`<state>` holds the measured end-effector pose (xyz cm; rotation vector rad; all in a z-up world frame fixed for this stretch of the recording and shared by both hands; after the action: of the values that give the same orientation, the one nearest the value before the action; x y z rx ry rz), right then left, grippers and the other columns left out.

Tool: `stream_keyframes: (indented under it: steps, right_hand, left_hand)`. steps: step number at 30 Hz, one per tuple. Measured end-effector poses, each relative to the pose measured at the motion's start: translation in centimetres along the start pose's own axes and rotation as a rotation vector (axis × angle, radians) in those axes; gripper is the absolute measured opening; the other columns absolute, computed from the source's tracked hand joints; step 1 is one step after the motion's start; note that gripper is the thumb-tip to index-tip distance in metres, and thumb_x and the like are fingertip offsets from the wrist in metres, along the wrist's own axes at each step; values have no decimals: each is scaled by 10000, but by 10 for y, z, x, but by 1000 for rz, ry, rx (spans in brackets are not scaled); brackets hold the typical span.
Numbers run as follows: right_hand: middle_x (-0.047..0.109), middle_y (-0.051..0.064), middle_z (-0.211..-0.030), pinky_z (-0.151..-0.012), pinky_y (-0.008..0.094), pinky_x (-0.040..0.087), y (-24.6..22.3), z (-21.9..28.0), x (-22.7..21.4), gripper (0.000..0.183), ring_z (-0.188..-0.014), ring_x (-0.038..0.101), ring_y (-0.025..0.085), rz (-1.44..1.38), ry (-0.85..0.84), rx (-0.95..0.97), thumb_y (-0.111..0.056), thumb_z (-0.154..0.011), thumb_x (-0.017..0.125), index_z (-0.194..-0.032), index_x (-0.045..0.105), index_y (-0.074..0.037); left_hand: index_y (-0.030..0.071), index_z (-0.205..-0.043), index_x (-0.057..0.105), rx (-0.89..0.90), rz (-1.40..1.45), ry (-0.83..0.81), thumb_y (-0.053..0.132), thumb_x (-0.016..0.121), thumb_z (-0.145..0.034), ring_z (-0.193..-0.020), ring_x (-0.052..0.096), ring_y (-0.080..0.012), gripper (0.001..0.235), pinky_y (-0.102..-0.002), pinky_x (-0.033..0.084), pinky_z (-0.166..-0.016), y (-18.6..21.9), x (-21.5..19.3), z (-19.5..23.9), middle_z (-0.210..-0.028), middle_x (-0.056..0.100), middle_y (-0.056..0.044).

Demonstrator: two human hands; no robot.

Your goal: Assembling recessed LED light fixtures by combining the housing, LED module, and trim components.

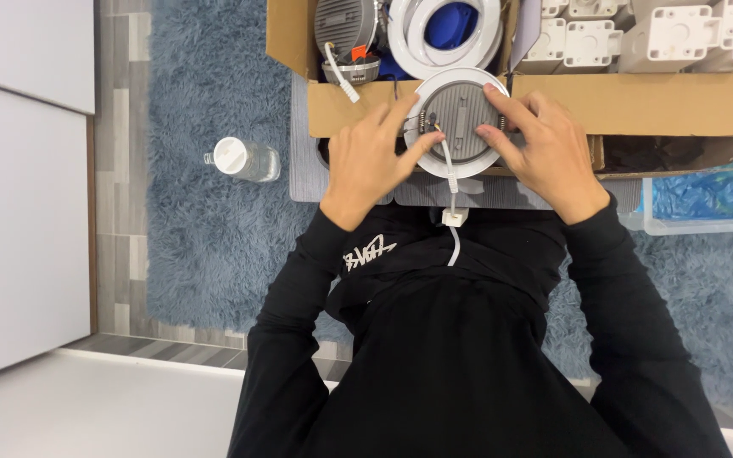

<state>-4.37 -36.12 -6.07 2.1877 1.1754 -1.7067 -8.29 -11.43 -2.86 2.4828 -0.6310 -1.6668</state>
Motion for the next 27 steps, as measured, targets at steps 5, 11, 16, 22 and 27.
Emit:
stream_keyframes:
  steps: [5, 11, 16, 22, 27]
  right_hand:
    - [571, 72, -973, -657, 419, 484, -2, -1, -2, 502, -792, 567, 266, 22, 30, -10, -364, -1169, 780, -1605, 695, -131]
    - [491, 93, -949, -652, 391, 434, -5, 0, -6, 438, -770, 486, 252, -44, 123, -6, -331, -1166, 781, -1503, 725, -56]
    - [560, 122, -1234, -770, 365, 503, -3, 1, -18, 507, -797, 498, 199, -301, 49, 112, -357, -1163, 700, -1584, 624, -84]
    - [668, 63, -1104, -855, 373, 503, -1, 3, -27, 467, -832, 517, 194, -398, 19, 63, -232, -1150, 736, -1573, 616, -76]
    - [613, 108, -1120, -834, 398, 517, 0, 4, -20, 371, -822, 557, 232, -340, 40, -3, -224, -1167, 717, -1497, 693, -56]
  left_hand:
    - [95, -1331, 649, 311, 234, -4, 500, 763, -1057, -916, 556, -259, 501, -390, 523, -767, 39, -20, -22, -1058, 553, -117]
    - [207, -1638, 439, 350, -140, -256, 710, 897, -877, -1462, 504, -362, 1021, -523, 498, -1070, 50, 34, -41, -1610, 479, -180]
    - [110, -1556, 508, 381, -137, -194, 669, 898, -781, -1277, 579, -295, 1032, -446, 526, -908, 52, 40, -43, -1433, 589, -98]
    - [86, -1620, 445, 406, -120, -199, 656, 858, -867, -1344, 575, -284, 1031, -437, 527, -978, 52, 37, -42, -1537, 580, -107]
    - [145, -1687, 379, 419, -223, -162, 758, 782, -930, -1402, 561, -305, 1054, -442, 531, -1020, 51, 38, -39, -1563, 554, -108]
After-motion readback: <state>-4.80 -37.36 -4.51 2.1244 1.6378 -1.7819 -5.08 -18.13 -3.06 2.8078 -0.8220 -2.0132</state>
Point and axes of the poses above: each hand's wrist, its own z-axis away from the middle knuckle, its own x-axis out of the palm, y = z × x, the point moved 5 cm from there along -z, towards the middle knuckle
